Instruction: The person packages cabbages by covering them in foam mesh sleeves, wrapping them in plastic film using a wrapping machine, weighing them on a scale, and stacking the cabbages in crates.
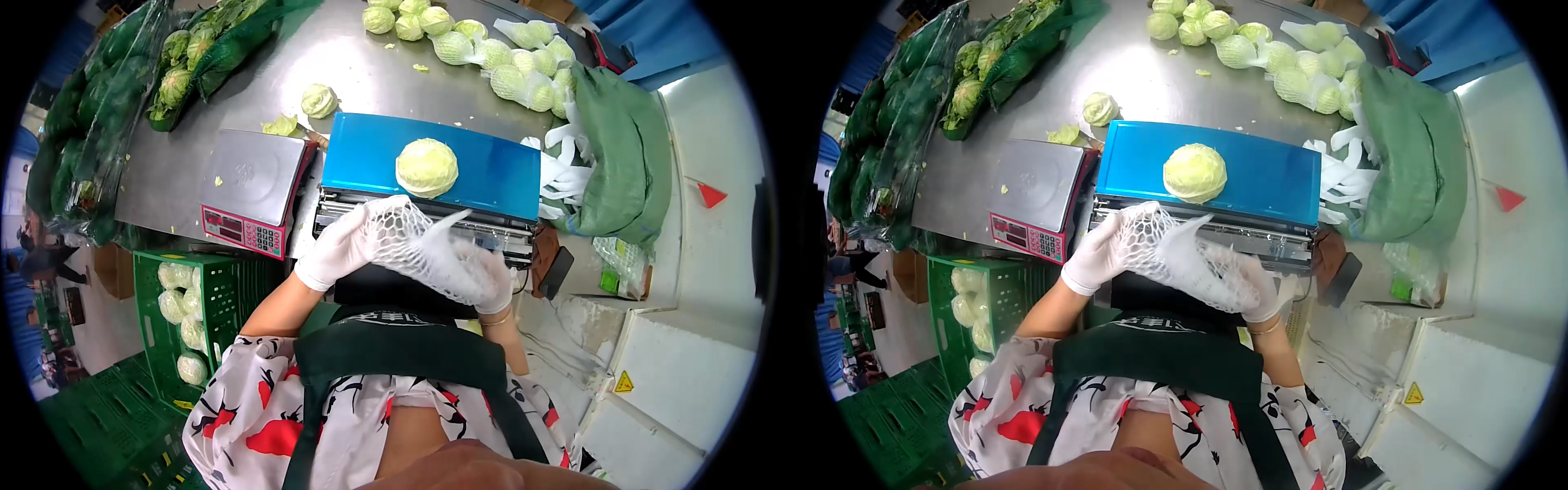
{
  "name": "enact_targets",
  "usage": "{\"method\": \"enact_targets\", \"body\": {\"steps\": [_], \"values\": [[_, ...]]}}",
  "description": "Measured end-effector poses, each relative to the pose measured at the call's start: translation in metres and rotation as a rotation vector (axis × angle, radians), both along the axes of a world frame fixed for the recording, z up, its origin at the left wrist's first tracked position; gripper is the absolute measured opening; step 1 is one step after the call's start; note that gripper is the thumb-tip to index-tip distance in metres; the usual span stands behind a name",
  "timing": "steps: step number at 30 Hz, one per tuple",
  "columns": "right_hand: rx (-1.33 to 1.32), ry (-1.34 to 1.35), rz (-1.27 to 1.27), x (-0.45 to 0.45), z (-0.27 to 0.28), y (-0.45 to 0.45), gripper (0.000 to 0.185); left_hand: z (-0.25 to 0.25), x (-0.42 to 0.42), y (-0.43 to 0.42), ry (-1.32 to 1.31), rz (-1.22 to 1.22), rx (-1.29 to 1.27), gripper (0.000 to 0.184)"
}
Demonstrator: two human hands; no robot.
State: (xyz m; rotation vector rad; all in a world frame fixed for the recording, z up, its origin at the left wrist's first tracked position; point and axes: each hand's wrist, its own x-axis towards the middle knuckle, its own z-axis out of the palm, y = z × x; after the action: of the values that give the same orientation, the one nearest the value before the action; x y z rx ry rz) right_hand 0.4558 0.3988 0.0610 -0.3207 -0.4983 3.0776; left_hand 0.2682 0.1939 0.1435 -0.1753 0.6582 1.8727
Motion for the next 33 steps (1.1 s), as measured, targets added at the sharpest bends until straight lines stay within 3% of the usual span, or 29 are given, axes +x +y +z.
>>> {"method": "enact_targets", "body": {"steps": [1,2,3,4,5,6,8,10,12,13,14,16,18,20,21,24,25,27,28,30,32,33], "values": [[0.457,-0.187,0.11,-0.007,0.015,0.0,0.036,-0.025,-0.012,-0.008,0.124,-0.167,0.267,0.056],[0.642,-0.241,0.181,-0.01,0.018,0.011,0.031,-0.032,-0.017,-0.013,0.161,-0.249,0.295,0.052],[0.828,-0.296,0.256,-0.013,0.019,0.029,0.025,-0.039,-0.019,-0.014,0.301,-0.278,0.168,0.048],[1.01,-0.355,0.335,-0.016,0.018,0.041,0.02,-0.061,-0.022,-0.014,0.636,-0.287,-0.075,0.044],[1.182,-0.317,0.11,-0.023,0.0,0.046,0.016,-0.077,-0.024,-0.008,0.918,-0.256,-0.32,0.041],[1.354,-0.379,-0.135,-0.031,-0.025,0.054,0.022,-0.075,-0.03,0.002,0.992,-0.202,-0.46,0.04],[1.429,-0.623,-0.393,-0.062,-0.01,0.054,0.026,-0.071,-0.044,0.023,1.102,-0.11,-0.762,0.037],[1.384,-0.566,-0.61,-0.099,-0.013,0.054,0.038,-0.092,-0.057,0.054,1.231,0.18,-0.77,0.042],[1.435,-0.711,-0.418,-0.13,-0.031,0.067,0.055,-0.136,-0.088,0.077,1.305,0.239,-0.674,0.049],[1.435,-0.825,-0.196,-0.144,-0.033,0.072,0.072,-0.146,-0.097,0.082,1.083,0.062,-0.652,0.061],[1.466,-0.862,-0.173,-0.164,-0.047,0.071,0.079,-0.146,-0.102,0.088,0.966,0.06,-0.639,0.061],[1.471,-0.862,-0.154,-0.169,-0.037,0.069,0.081,-0.145,-0.109,0.101,0.734,0.061,-0.615,0.062],[1.413,-0.747,-0.243,-0.173,-0.045,0.069,0.075,-0.142,-0.097,0.116,0.697,0.299,-0.491,0.057],[1.368,-0.613,-0.352,-0.176,-0.013,0.052,0.066,-0.118,-0.093,0.118,-0.029,0.096,-0.164,0.053],[1.32,-0.573,-0.277,-0.176,-0.003,0.053,0.062,-0.11,-0.087,0.113,-0.059,0.014,-0.065,0.051],[1.26,-0.312,-0.112,-0.186,0.013,0.077,0.045,-0.146,-0.094,0.107,-0.131,-0.229,0.032,0.047],[1.447,-0.147,-0.161,-0.191,0.012,0.093,0.033,-0.132,-0.085,0.106,0.24,-0.129,0.011,0.043],[1.526,0.003,-0.192,-0.201,0.016,0.12,0.021,-0.127,-0.095,0.119,0.233,-0.08,0.054,0.038],[1.466,-0.075,-0.02,-0.196,0.006,0.149,0.033,-0.134,-0.111,0.125,-0.139,-0.119,0.149,0.036],[1.457,-0.191,-0.091,-0.179,-0.009,0.167,0.044,-0.118,-0.12,0.126,0.097,0.044,-0.043,0.03],[1.144,-0.473,-0.176,-0.161,-0.012,0.154,0.055,-0.098,-0.114,0.133,0.158,0.16,-0.104,0.025],[1.028,-0.416,-0.16,-0.153,-0.003,0.131,0.059,-0.106,-0.11,0.139,0.355,0.113,-0.081,0.027]]}}
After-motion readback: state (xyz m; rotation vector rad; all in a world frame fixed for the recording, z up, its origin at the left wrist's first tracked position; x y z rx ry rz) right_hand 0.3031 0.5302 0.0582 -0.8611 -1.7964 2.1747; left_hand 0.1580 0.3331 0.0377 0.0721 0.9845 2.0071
